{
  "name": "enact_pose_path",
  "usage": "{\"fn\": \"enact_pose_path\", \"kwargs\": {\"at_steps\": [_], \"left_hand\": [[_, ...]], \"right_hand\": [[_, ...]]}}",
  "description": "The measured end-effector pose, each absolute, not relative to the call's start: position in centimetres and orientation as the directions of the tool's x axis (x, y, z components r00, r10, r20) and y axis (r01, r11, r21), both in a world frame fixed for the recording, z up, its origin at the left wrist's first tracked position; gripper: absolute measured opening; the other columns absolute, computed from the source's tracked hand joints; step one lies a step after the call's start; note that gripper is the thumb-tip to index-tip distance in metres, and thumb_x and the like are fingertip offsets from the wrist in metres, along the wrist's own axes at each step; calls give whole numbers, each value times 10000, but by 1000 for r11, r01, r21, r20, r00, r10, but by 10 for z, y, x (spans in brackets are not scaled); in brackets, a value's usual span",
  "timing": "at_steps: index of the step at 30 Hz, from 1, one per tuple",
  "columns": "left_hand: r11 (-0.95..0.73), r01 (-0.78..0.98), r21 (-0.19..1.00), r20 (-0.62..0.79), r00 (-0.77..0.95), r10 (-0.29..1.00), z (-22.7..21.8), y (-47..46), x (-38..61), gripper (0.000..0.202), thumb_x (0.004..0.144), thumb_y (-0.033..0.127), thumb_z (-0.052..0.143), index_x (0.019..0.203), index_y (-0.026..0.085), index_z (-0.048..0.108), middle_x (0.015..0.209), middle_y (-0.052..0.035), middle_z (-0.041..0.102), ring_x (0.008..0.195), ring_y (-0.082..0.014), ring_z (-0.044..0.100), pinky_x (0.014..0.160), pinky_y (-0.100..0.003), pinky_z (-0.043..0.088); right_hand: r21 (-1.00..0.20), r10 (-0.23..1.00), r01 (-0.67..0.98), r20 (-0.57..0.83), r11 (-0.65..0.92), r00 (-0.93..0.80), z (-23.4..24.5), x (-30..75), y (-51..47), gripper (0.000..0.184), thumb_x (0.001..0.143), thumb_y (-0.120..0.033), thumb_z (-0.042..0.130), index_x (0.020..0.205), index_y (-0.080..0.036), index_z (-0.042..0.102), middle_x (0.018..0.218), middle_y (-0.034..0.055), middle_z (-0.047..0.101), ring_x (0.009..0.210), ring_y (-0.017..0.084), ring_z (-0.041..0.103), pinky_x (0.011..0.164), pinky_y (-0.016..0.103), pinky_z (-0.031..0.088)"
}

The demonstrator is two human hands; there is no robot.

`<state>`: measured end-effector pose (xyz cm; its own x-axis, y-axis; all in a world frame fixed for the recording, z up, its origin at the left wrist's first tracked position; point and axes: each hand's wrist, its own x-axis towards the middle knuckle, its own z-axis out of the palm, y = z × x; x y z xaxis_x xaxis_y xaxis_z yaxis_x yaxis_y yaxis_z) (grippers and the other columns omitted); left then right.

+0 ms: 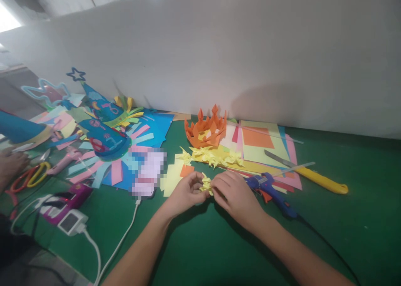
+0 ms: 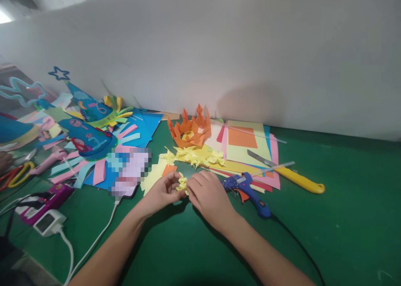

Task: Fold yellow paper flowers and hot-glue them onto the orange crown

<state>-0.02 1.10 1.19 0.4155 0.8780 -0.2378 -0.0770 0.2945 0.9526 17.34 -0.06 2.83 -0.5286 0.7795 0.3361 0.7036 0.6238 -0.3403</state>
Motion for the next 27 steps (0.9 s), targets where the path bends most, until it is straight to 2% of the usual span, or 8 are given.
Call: {"fn": "enact_pose_path", "kwargs": {"at_steps": [8, 11, 13, 16, 18, 20, 23, 27], "left_hand": [[263, -39, 964, -227, 392, 891, 12, 11, -1, 435, 609, 339, 760, 869, 181, 449, 766, 45, 418, 658, -55, 458, 609, -184, 387], [270, -38, 962, -233, 393, 889, 19, 12, -4, 457, 617, 365, 757, 925, 180, 475, 797, 25, 462, 681, -72, 489, 621, -202, 410], [262, -22, 965, -236, 369, 899, 21, 15, -9, 412, 683, 405, 699, 962, 176, 501, 817, 4, 505, 712, -94, 526, 649, -226, 435], [160, 48, 986, -166, 160, 973, 17, 23, -18, 314, 792, 442, 560, 948, 172, 520, 846, -20, 558, 733, -111, 551, 728, -271, 462], [80, 205, 975, -85, 14, 996, 10, 28, -24, 260, 811, 407, 536, 930, 177, 523, 891, -32, 573, 764, -127, 566, 751, -293, 465], [-30, 413, 910, 71, -84, 994, 3, 33, -29, 198, 808, 347, 538, 921, 185, 536, 955, -49, 576, 830, -154, 566, 786, -322, 463], [-220, 654, 724, 321, -37, 946, -5, 36, -31, 134, 809, 252, 525, 925, 198, 563, 1021, -77, 561, 1011, -211, 531, 914, -400, 411], [-306, 806, 506, 396, 98, 913, -9, 35, -23, 202, 842, 236, 488, 1022, 219, 579, 1252, -107, 488, 1243, -266, 386, 1011, -478, 324]], "right_hand": [[-259, 743, 709, 390, 656, -544, 21, 174, 2, 241, 917, -162, 384, 762, -156, 570, 752, 64, 581, 720, 187, 455, 679, 314, 321], [-265, 745, 711, 396, 652, -536, 22, 174, 3, 243, 922, -174, 383, 768, -157, 570, 747, 61, 581, 713, 184, 447, 666, 309, 316], [-260, 751, 718, 387, 645, -535, 24, 175, 5, 236, 923, -183, 392, 770, -159, 570, 750, 59, 585, 720, 182, 453, 667, 306, 314], [-238, 753, 729, 373, 642, -542, 26, 177, 7, 226, 921, -173, 398, 774, -163, 571, 762, 56, 591, 735, 183, 468, 681, 306, 311], [-217, 750, 736, 377, 642, -543, 27, 178, 9, 230, 918, -163, 396, 767, -166, 570, 759, 51, 591, 735, 181, 467, 684, 304, 307], [-189, 745, 745, 391, 640, -540, 30, 178, 10, 247, 917, -155, 389, 744, -171, 564, 737, 45, 582, 724, 178, 459, 681, 301, 303], [-160, 739, 754, 406, 637, -538, 32, 178, 11, 264, 913, -145, 377, 719, -176, 552, 715, 37, 567, 722, 174, 453, 689, 298, 299], [-152, 741, 759, 402, 634, -538, 32, 175, 12, 262, 901, -119, 369, 708, -185, 534, 721, 30, 561, 752, 175, 465, 733, 305, 292]]}}
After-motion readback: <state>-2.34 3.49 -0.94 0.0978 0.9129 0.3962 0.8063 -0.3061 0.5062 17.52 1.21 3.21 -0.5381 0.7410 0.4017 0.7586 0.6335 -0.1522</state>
